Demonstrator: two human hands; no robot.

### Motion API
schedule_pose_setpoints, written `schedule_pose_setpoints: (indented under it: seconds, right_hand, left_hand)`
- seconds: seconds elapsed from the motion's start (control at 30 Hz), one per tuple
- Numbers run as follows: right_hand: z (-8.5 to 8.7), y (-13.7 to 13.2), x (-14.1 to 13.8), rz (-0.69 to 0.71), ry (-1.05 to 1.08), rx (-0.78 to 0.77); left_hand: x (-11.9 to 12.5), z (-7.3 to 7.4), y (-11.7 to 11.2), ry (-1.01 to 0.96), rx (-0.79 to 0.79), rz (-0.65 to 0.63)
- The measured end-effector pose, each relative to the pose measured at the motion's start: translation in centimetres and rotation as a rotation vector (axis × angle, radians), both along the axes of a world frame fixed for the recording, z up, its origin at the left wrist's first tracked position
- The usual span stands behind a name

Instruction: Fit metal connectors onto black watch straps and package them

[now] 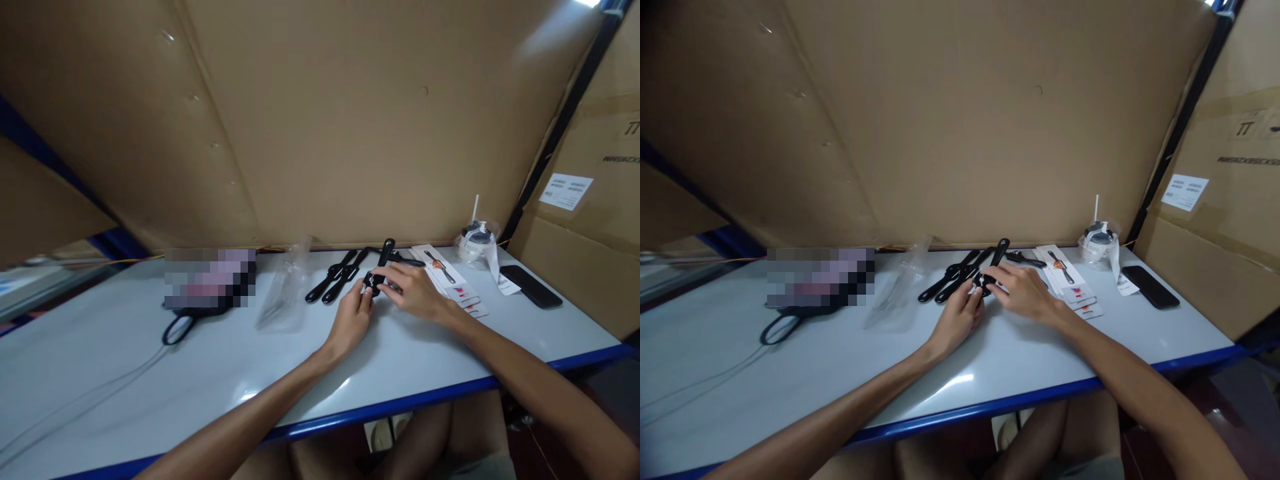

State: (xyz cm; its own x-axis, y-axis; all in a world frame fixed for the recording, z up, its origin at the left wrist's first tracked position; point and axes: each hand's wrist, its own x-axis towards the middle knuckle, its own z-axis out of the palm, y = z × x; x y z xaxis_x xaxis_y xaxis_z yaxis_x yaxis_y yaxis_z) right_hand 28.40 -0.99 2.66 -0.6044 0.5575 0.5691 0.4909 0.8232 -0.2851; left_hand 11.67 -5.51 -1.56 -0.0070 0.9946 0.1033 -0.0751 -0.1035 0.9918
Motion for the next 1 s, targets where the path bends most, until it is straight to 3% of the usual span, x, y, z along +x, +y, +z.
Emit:
schedule_pose_setpoints:
  seconds: [0.23, 0.4, 0.53, 0.7, 0.77, 0.9, 1.0]
  right_hand:
    - [-0.1, -0.4, -0.4, -0.101, -0.216, 0.114]
    - [-0.3, -1.2, -1.5, -0.206, -0.101, 0.029]
    - [-0.2, -1.4, -2.2, -0.231, 0.087, -0.164]
    - [0.3, -0.7, -2.1, -0.108, 0.287, -0.629]
    - [0.3, -0.3, -1.8, -0.139, 0.286, -0.56]
    - [0.0, -0.2, -1.1, -0.229, 0.15, -0.164]
    - [-0.1, -0.7, -0.9, -0.214, -0.026, -0.057]
  left_hand:
    - [-0.1, -0.1, 0.2, 0.28, 0.192, 0.085]
    - [0.0, 0.7, -0.5, 0.396, 0.269, 0.12]
    - [-0.1, 0.8, -0.8, 0.544, 0.292, 0.115]
    - [-0.3, 0.7, -0.4, 0.587, 0.275, 0.111]
    - [-0.4, 0.5, -0.1, 0.572, 0.265, 0.132]
    - [-0.4, 0.3, 0.2, 0.55, 0.277, 0.172]
    - [-0.4, 0.2, 0.2, 0.56, 0.283, 0.164]
